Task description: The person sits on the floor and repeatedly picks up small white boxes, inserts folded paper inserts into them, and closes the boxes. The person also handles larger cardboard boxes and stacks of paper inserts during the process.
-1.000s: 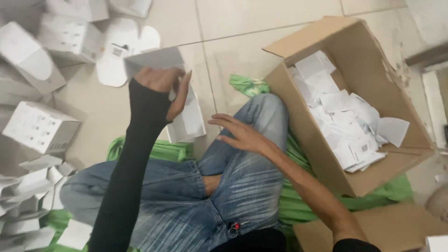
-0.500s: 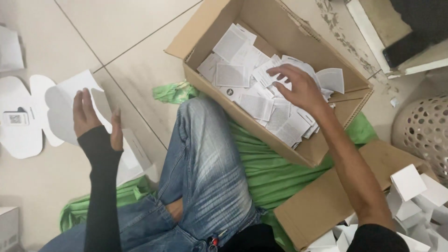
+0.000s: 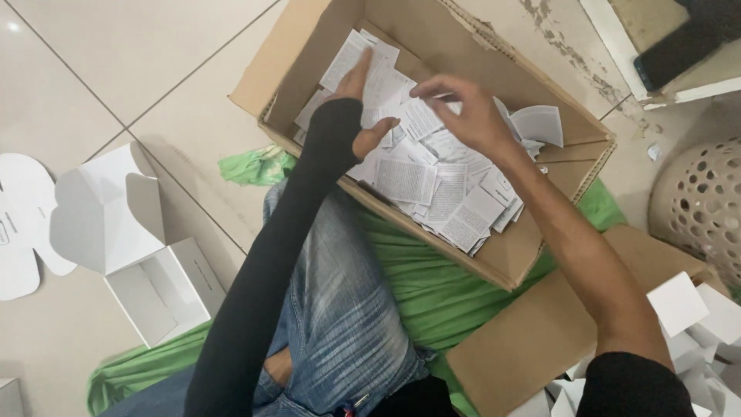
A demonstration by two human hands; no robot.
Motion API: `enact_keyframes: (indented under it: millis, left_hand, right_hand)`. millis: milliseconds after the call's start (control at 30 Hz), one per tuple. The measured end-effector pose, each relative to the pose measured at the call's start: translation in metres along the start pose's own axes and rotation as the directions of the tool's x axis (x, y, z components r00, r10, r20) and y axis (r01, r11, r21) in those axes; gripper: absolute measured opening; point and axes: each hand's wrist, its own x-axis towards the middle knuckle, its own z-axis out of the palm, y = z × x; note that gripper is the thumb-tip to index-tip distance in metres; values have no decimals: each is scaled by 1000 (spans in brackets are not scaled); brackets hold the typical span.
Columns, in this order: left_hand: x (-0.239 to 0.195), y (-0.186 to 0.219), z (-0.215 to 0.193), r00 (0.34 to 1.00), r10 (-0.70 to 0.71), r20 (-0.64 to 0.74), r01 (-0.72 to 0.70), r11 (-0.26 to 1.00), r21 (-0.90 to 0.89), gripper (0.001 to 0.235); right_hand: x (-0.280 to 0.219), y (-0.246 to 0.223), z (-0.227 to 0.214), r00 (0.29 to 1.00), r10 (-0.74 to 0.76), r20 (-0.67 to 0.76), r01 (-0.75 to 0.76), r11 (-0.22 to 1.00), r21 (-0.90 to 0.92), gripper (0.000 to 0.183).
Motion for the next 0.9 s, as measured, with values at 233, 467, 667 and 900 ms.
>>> enact_keyframes:
  millis: [233,467,667,900]
  left_hand:
    - [12,-59,51,874,-329,357,11,748,664,71]
    - [-1,-120,60,984,-53,172,-58,813,579,37]
    - [32,-2,2,964,232,-134,-197,953,229,23]
    - [23,-78,52,865,-502,-16,267,487,-832,61]
  right_hand:
    - [-1,58,12,893,-404,197,437,674,-596,51]
    - [0,65,-4,977,46,-210,-80,984,-156,31]
    - [3,56,6,913,392,110,-375,707,600,48]
    - [19,32,27,974,224,28,-200,796,572,50]
